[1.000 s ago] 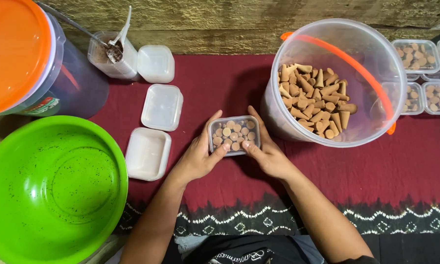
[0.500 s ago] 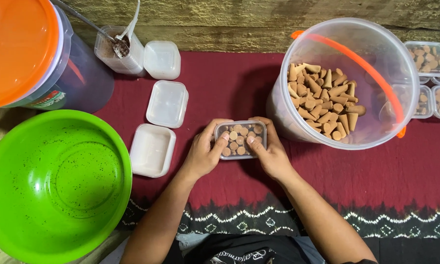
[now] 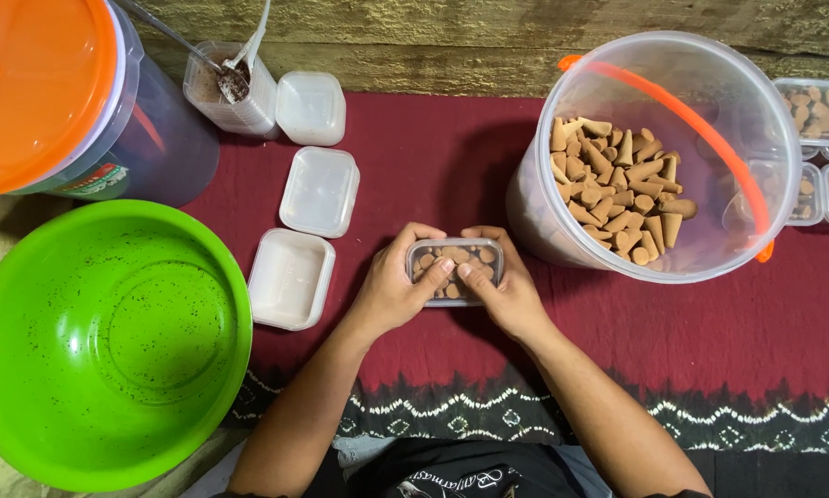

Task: The person is manually packing incense cones from a large white bucket into small, clear plastic containers.

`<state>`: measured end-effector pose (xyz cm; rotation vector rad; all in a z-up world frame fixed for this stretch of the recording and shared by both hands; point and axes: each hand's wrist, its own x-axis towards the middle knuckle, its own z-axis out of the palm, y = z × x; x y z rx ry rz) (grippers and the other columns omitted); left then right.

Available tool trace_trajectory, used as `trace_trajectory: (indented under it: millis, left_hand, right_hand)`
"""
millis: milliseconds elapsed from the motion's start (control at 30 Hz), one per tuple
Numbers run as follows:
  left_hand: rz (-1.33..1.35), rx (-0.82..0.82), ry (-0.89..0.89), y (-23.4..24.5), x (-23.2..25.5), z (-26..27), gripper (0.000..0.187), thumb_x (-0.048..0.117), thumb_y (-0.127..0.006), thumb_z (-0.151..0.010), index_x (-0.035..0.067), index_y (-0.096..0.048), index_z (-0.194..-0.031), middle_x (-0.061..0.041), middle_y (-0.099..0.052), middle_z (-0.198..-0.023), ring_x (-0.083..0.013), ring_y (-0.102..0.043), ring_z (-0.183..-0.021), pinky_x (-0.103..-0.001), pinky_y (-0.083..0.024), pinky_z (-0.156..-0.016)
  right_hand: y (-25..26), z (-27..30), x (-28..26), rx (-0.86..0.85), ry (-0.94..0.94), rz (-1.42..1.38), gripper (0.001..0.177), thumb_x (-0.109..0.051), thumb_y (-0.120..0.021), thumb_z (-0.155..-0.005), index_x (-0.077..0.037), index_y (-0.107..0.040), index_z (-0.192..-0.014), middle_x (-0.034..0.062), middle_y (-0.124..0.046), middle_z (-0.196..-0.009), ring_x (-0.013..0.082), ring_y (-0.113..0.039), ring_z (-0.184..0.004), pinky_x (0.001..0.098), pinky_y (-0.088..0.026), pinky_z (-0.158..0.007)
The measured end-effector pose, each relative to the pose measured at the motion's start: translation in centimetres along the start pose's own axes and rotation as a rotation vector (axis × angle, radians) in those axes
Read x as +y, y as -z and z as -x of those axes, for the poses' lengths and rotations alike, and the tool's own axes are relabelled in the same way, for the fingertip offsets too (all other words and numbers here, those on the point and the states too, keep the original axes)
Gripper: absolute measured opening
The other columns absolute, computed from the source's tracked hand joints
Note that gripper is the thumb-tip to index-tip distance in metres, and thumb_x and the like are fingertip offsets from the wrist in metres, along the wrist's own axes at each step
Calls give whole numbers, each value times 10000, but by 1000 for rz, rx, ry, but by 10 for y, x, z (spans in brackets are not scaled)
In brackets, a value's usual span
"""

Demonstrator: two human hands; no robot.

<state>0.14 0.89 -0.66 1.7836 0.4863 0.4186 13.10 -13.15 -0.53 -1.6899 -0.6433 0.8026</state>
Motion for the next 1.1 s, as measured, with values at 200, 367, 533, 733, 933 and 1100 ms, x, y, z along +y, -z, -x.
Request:
trace_trajectory:
  millis: [200, 367, 533, 733, 933, 1100]
  left_hand:
    - [191, -75, 15, 3, 18, 0, 554, 215, -656, -874, 86, -535, -1400, -213, -669, -1094, -312, -667, -944, -502, -558, -883]
    - [65, 6, 13, 6, 17, 0, 403, 271, -504, -1011, 102, -617, -1359, -245, -698, -1114, -423, -676, -1097, -522, -519, -976]
    - [78, 109, 66, 9, 15, 3, 398, 339, -436, -1062, 139, -691, -1293, -188, -747, -1093, -350, -699, -1090, -477, -519, -986]
    - [220, 95, 68, 8, 20, 2, 487, 424, -455, -1043, 127, -565, -1413, -234, -681, -1292, -414, -604, -1265, -540, -445, -1086]
    - [59, 25, 11, 12, 20, 5, 465, 263, -351, -1093, 31, -559, -1438, -277, -638, -1344, -419, -578, -1295, -532, -435, -1110]
    - [11, -49, -72, 14, 26, 5, 468, 236, -361, -1088, 10, -538, -1458, -289, -624, -1357, -452, -582, -1276, -542, -455, -1088]
  right_hand:
    - [4, -7, 26, 106, 5, -50, 343, -373, -751, -927, -162, -662, -1182, 84, -652, -931, 208, -593, -852, 363, -509, -800]
    - [-1, -2, 16, 31, 23, -228, 318, -344, -569, -995, -114, -625, -1207, 62, -585, -939, 176, -542, -871, 300, -469, -761]
    - [11, -5, 22, -168, 23, -213, 392, -321, -601, -931, -52, -599, -1217, 106, -570, -952, 209, -552, -870, 339, -495, -755]
    - [10, -9, 37, -151, 54, -376, 287, -136, -643, -871, -46, -523, -1116, 68, -562, -864, 172, -577, -784, 281, -487, -653]
    - [13, -8, 23, -158, 23, -475, 492, -289, -598, -982, -77, -378, -1367, 75, -534, -1059, 174, -611, -963, 323, -578, -789]
    - [6, -3, 9, -72, 74, -56, 409, -363, -440, -1083, -140, -670, -1337, 115, -667, -1067, 212, -593, -1044, 403, -529, -925]
